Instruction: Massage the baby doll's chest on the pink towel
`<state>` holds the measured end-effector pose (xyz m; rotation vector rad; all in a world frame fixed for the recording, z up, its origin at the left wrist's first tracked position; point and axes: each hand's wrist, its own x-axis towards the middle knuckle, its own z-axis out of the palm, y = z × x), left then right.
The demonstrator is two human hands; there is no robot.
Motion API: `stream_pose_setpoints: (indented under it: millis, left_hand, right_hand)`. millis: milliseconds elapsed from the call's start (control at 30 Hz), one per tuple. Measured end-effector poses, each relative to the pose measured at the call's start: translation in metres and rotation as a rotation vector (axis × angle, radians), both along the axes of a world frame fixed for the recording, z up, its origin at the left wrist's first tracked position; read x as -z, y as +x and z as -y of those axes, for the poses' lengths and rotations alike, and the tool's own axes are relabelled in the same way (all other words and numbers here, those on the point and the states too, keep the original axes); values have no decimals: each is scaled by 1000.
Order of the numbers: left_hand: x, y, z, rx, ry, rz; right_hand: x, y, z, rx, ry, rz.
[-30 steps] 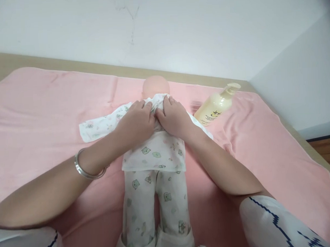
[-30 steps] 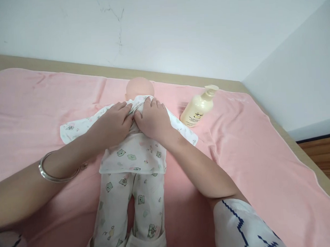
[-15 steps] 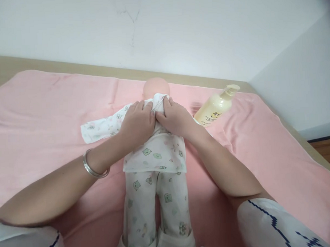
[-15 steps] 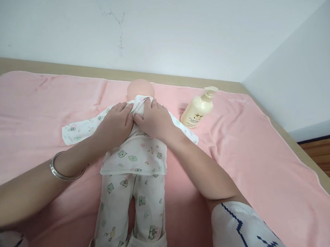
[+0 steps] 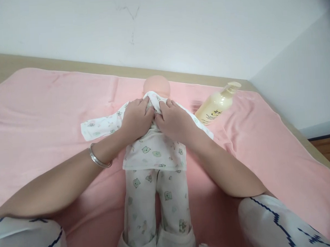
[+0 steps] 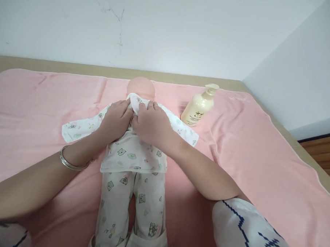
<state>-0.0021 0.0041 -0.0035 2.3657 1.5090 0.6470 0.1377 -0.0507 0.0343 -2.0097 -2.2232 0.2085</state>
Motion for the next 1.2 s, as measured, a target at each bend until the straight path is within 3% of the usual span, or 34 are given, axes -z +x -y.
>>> stream_pose_setpoints:
  millis: [200,600,800,1000,1200]
  left_hand:
    - [2,1,1,-24,-20,8]
    - [13,1,-2,-79,37,46]
    - [7,4,5,-179,-53,67]
    - [7,8,16,-224,-35,154]
    - [-4,6,3,-220,-142,112]
  right_hand:
    - [14,4,-19,102,40,-64]
    - [16,9,-23,60,68,-116]
    - [14,13,-28,22,57,-169]
    - [10,18,-33,-11,-6,-161]
    - [9,12,-24,-19,45,-85]
